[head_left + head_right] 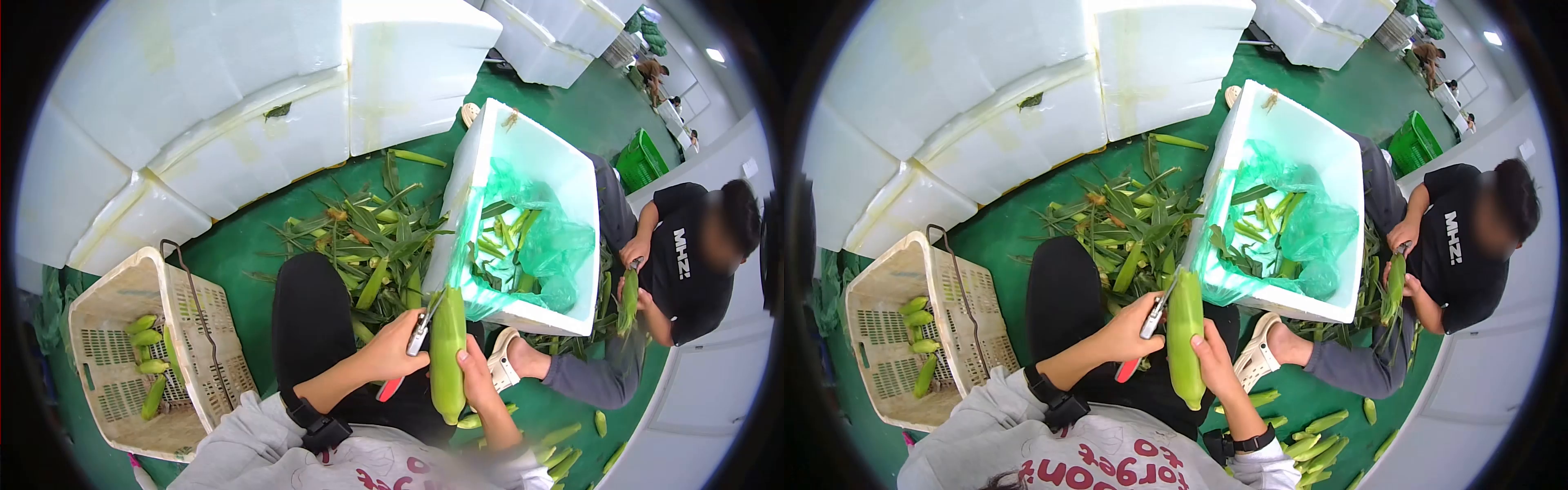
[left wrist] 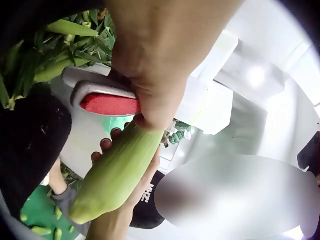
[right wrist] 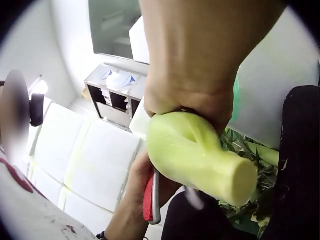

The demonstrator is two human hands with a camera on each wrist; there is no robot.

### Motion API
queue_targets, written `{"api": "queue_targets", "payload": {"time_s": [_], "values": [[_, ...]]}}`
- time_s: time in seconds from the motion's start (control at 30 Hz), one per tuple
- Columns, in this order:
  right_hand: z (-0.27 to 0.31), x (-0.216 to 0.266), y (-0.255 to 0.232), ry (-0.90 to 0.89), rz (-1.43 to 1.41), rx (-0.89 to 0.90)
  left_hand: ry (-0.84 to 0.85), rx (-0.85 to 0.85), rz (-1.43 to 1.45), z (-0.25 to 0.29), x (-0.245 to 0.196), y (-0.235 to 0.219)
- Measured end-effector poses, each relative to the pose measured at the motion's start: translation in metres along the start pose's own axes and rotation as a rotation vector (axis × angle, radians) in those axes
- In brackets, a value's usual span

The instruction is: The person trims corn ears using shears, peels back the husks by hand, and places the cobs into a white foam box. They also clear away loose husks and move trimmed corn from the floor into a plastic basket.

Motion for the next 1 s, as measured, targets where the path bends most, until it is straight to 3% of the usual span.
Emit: {"api": "queue_targets", "payload": {"time_s": [0.03,0.07,0.17,0.2,0.23,0.3,0.37,0.4,0.43,0.5,0.53,0.6,0.67,0.73,0.83,0.9,0.97,1.0], "values": [[0.003,0.002,0.005,-0.007,0.005,0.011,0.071,-0.078,0.049,0.002,-0.002,-0.003],[0.005,0.003,0.008,-0.018,0.01,0.021,-0.057,0.015,0.043,0.004,0.003,-0.003],[0.007,0.001,0.006,-0.129,0.463,-0.003,-0.121,-0.095,-0.249,0.002,0.014,-0.025],[0.014,0.008,0.011,-0.199,0.587,-0.038,-0.23,-0.127,-0.28,0.002,0.028,-0.034],[0.016,0.011,0.012,-0.234,0.545,-0.059,-0.332,-0.091,-0.172,0.005,0.042,-0.037],[0.025,0.011,0.011,-0.294,0.459,-0.107,-0.487,-0.067,0.437,0.022,0.069,-0.017],[0.018,0.006,0.01,-0.348,0.251,-0.113,-0.271,-0.026,0.836,0.032,0.043,0.002],[0.013,0.01,0.017,-0.411,0.18,-0.114,-0.178,0.081,0.711,0.035,0.029,0.01],[0.016,0.027,0.024,-0.564,0.362,-0.186,-0.089,0.064,0.595,0.037,0.013,0.013],[0.025,0.06,0.04,-0.864,0.718,-0.438,-0.113,0.082,0.208,0.036,-0.002,0.007],[0.035,0.073,0.033,-0.853,0.704,-0.407,-0.091,-0.02,0.172,0.035,-0.003,-0.001],[0.046,0.095,0.028,-0.865,0.59,-0.338,0.069,-0.017,-0.047,0.029,-0.014,-0.012],[0.05,0.116,0.042,-0.878,0.869,-0.336,0.231,-0.029,-0.167,0.023,-0.028,-0.017],[0.051,0.141,0.056,-0.856,1.089,-0.384,0.262,-0.063,-0.254,0.021,-0.033,-0.022],[0.05,0.149,0.063,-0.887,1.191,-0.315,0.297,-0.063,-0.318,0.019,-0.037,-0.028],[0.059,0.155,0.068,-1.103,1.146,-0.364,0.238,-0.006,-0.246,0.017,-0.044,-0.03],[0.065,0.157,0.068,-1.296,1.079,-0.441,0.047,0.097,0.039,0.021,-0.035,-0.015],[0.066,0.158,0.069,-1.411,1.029,-0.441,0.054,0.037,0.187,0.025,-0.029,-0.006]]}}
Point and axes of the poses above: each hand's wrist, its own z-axis away from the middle knuckle, its own y-axis out of the palm, x = y × z, the point moved 8 cm from there along -z, towards the middle knuckle, and after that the axes turned 10 degrees about y, right-handed, at the moved point
